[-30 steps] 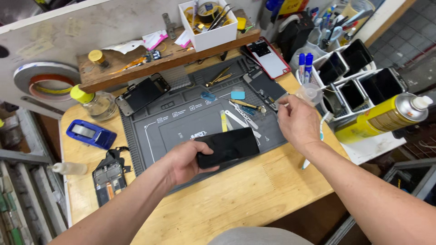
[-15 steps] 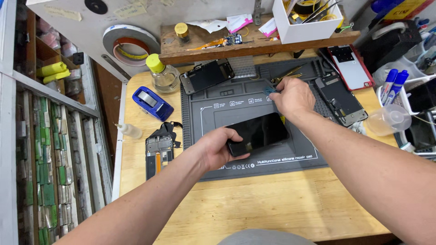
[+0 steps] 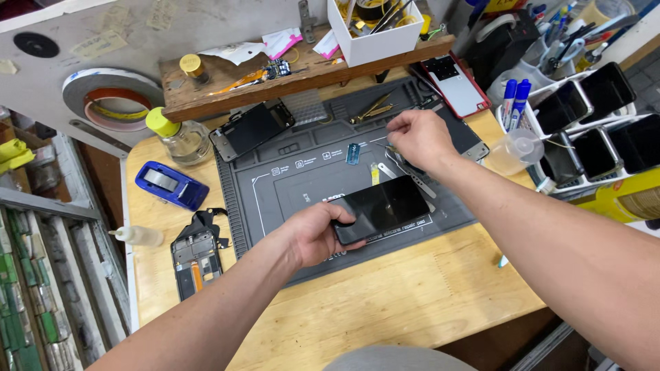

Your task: The person cleans a smartphone using a spray can and a cloth. They spray the device and wipe the back, sides, and screen repeatedly, then use a small plastic card to scrape along the edges.

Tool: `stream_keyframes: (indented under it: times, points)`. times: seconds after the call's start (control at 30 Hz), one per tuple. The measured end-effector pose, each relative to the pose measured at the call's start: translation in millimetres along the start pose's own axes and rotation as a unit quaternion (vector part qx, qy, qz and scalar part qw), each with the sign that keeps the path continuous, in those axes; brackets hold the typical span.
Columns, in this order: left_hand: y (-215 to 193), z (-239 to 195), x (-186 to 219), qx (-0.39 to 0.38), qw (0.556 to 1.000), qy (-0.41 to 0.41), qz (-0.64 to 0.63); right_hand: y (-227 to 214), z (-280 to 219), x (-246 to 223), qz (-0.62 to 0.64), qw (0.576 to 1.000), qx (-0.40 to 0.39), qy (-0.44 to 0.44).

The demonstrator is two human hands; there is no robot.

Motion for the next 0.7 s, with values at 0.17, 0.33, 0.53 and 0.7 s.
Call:
stream_keyframes:
  times: [0.17, 0.33, 0.53, 0.7]
  points:
    - [-18.7, -11.7, -12.3, 0.021, 1.0, 0.012, -0.001, 40.0, -5.5, -32.7, -0.079, 0.992, -0.086, -0.048]
    - [-36.4, -21.3, -16.8, 0.018, 0.998, 0.036, -0.047, 57.9, -10.2, -49.7, -0.166, 0.981, -0.077, -0.062]
    - [-38.7, -21.3, -8.2, 0.015, 0.997, 0.053, -0.048, 51.9, -1.9, -47.3, 0.009, 0.997, -0.064, -0.034]
    - [-8.8, -5.7, 6.8, -0.007, 0.999, 0.043, -0.015, -23.6, -22.5, -7.3, 0.316, 0.944, -0.017, 0.091]
Point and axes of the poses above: each hand's wrist, its own z-axis towards the middle knuckle, its own y-axis out of the palm, x = y × z, the point moved 4 cm from there along z, towards the middle knuckle, and after that the axes turned 9 degrees about z, right-handed, at the moved point
